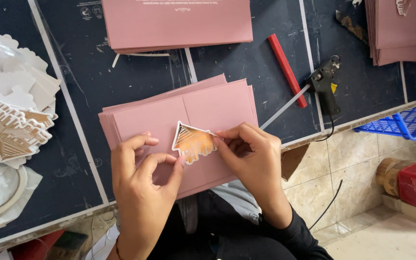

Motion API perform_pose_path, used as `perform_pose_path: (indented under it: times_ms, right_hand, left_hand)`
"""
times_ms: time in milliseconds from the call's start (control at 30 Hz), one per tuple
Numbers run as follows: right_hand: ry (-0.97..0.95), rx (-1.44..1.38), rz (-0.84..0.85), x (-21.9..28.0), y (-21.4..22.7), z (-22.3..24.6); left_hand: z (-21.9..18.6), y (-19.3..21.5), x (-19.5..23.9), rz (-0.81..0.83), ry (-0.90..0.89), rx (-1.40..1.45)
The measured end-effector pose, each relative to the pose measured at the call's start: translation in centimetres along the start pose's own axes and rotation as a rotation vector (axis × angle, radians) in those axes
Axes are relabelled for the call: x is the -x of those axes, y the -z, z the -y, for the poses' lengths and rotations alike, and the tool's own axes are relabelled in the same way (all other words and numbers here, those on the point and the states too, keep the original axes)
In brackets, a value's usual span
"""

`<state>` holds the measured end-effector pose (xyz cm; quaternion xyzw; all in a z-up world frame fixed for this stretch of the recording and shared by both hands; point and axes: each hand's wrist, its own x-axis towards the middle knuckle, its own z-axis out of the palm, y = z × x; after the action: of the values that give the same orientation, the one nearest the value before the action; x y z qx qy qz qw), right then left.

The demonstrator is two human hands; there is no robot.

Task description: The person uses a hot glue gun to apply adhesive to white paper cutouts and presses them onto pink cards. They repeat this process for several cards, stacking the finished ones on the table.

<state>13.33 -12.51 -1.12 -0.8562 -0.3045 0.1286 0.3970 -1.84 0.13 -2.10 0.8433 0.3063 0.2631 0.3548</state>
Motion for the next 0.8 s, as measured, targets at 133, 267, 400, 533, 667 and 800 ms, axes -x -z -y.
perform_pose_path:
  times_ms: [133,267,400,533,667,800]
  right_hand:
    - [0.010,-0.016,0.007,0.0,-0.1,-0.2]
    - [0.009,-0.003,0.012,-0.1,0.0,0.0]
    - [0.000,-0.001,0.030,-0.1,0.0,0.1]
    - [0.007,0.083,0.081,-0.2,0.2,0.4]
    - [0.045,0.255,0.104,-0.4,1.4,0.0]
    - [0.066,0.086,-0.034,-0.4,2.9,-1.2]
  left_hand:
    - [-0.1,0.0,0.0,0.011,0.004,-0.020]
    - [-0.1,0.1,-0.1,0.021,-0.003,-0.032]
    - [-0.2,0.3,-0.4,0.046,0.001,-0.068]
    - [-0.7,0.7,-0.7,0.095,-0.034,-0.215]
    - [-1.8,1.1,-1.1,0.126,-0.052,-0.442]
    - [-5.2,3.9,-3.8,0.078,-0.161,-0.631]
